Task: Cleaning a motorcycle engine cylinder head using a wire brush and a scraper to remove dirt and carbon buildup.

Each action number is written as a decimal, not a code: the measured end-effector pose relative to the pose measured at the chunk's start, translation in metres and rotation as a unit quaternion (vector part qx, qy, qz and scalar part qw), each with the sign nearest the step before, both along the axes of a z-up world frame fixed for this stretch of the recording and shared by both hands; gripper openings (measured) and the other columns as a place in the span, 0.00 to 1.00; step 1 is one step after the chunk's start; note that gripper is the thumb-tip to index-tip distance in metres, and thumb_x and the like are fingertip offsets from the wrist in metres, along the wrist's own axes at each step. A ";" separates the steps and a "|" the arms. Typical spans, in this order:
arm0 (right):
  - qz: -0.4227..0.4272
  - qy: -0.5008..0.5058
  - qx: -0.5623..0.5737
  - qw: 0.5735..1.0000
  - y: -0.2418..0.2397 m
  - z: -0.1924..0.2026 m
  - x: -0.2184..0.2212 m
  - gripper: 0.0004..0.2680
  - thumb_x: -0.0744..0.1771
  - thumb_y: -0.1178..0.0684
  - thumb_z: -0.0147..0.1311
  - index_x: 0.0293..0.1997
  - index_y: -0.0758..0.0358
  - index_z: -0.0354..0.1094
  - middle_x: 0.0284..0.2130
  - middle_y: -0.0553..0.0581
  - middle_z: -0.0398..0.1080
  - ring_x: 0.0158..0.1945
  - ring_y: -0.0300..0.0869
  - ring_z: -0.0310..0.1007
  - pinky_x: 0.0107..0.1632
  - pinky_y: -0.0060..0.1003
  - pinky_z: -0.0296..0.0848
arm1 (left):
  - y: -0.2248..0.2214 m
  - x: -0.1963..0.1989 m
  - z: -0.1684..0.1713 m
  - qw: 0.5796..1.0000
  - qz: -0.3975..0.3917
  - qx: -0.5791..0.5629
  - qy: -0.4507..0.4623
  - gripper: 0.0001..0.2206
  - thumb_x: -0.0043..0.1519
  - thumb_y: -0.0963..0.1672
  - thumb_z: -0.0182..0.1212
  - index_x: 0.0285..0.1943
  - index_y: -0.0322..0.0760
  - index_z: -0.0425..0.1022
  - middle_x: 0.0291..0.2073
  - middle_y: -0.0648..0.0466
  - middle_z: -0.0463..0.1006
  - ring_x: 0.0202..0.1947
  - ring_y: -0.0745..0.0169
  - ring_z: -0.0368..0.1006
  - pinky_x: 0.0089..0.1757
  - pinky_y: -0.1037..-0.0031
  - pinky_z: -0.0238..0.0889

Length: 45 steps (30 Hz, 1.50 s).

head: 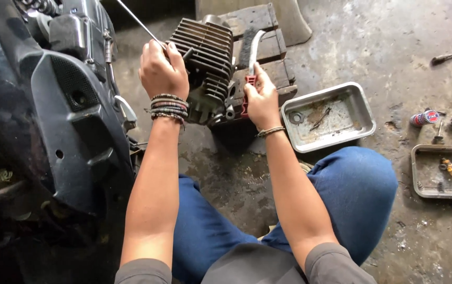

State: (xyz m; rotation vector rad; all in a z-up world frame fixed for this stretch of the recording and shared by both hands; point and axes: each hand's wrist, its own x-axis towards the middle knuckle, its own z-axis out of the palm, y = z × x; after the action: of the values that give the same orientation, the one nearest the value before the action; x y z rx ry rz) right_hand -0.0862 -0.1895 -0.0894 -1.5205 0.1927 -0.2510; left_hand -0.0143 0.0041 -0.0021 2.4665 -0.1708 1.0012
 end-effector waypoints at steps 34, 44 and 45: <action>-0.114 -0.041 0.004 0.993 0.055 -0.045 -0.054 0.23 0.69 0.59 0.52 0.72 0.76 0.49 0.43 0.59 0.74 0.35 0.37 0.73 0.37 0.28 0.74 | 0.015 0.026 -0.001 0.991 -0.134 -0.006 -0.006 0.08 0.68 0.41 0.49 0.34 0.35 0.66 0.25 0.55 0.70 0.21 0.64 0.64 0.27 0.72 0.64; -0.091 -0.036 -0.156 0.983 0.081 -0.049 -0.069 0.25 0.68 0.60 0.51 0.74 0.70 0.46 0.42 0.61 0.76 0.33 0.46 0.76 0.35 0.36 0.74 | 0.016 0.029 -0.001 0.985 -0.170 -0.012 0.005 0.08 0.69 0.41 0.49 0.35 0.34 0.68 0.24 0.54 0.69 0.21 0.64 0.62 0.26 0.73 0.63; -0.088 -0.030 -0.181 0.979 0.083 -0.054 -0.074 0.25 0.68 0.59 0.52 0.74 0.69 0.44 0.47 0.63 0.77 0.38 0.50 0.80 0.39 0.38 0.76 | 0.017 0.029 -0.001 0.986 -0.166 -0.011 0.005 0.09 0.70 0.41 0.49 0.35 0.34 0.68 0.24 0.55 0.69 0.21 0.65 0.62 0.26 0.73 0.62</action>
State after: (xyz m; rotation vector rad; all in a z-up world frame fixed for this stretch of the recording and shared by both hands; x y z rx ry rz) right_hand -0.1601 -0.1060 -0.1437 -1.8569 0.2425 -0.4939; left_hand 0.0148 0.0210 -0.0036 2.3207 -0.5442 0.8419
